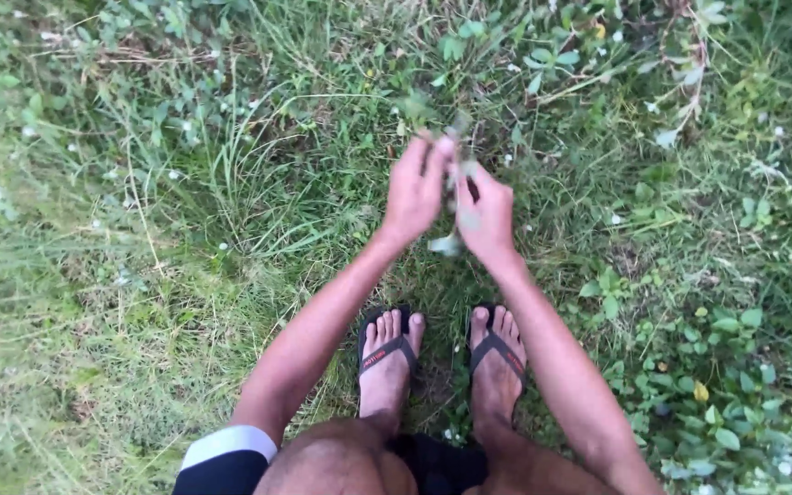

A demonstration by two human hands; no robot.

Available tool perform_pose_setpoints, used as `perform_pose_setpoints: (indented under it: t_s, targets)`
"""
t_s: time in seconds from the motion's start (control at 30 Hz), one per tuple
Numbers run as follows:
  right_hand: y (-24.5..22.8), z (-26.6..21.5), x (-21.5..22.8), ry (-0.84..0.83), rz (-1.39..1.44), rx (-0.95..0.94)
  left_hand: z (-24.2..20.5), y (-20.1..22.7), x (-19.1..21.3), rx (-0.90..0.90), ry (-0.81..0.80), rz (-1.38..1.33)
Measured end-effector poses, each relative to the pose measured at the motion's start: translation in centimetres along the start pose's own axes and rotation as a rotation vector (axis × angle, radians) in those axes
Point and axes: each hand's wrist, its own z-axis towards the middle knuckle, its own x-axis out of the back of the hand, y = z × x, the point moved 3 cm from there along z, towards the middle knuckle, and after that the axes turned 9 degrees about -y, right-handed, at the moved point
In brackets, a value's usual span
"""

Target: Pulling weeds and unwanted plants from a grassy area by hand while crouching.

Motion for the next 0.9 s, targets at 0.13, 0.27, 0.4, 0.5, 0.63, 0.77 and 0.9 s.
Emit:
perform_pose_setpoints:
  t_s: [0.13,0.27,0.4,0.5,0.63,0.77,0.9]
  targets:
    - [-3.6,2.3,1.4,-0.104,0.396,-0.269,1.6,0.5,4.2,0.263,0.167,-0.137]
    - [-0.3,1.4,2.7,0.095,-0.063,0.009,2.7,0.6,7.2,0.281,0.397,-0.262]
    - [4.2,1.3,-0.9,-0.009,-0.364,0.238,1.9,-4.4,6.5,0.242,0.325,0.100]
    - [-3.8,4.7,-0.6,-0.238,-0.320,0.001,-0.3,-6.6,4.9,0.381,0.226,0.282]
    - [-0.6,7.5,-4.5,-0.427,-0.445,-0.058,-3.0,-9.8,4.4,0.237,0.320,0.457]
    - [4.9,9.6,-5.7,-0.290,-0.549,0.021,-3.1,-8.2,5.7,0.281,0.450,0.200]
    - [2.5,8.0,-0.6,-0.156,-0.158,-0.121,-2.1,-5.8,7.1,0.259,0.529,0.026]
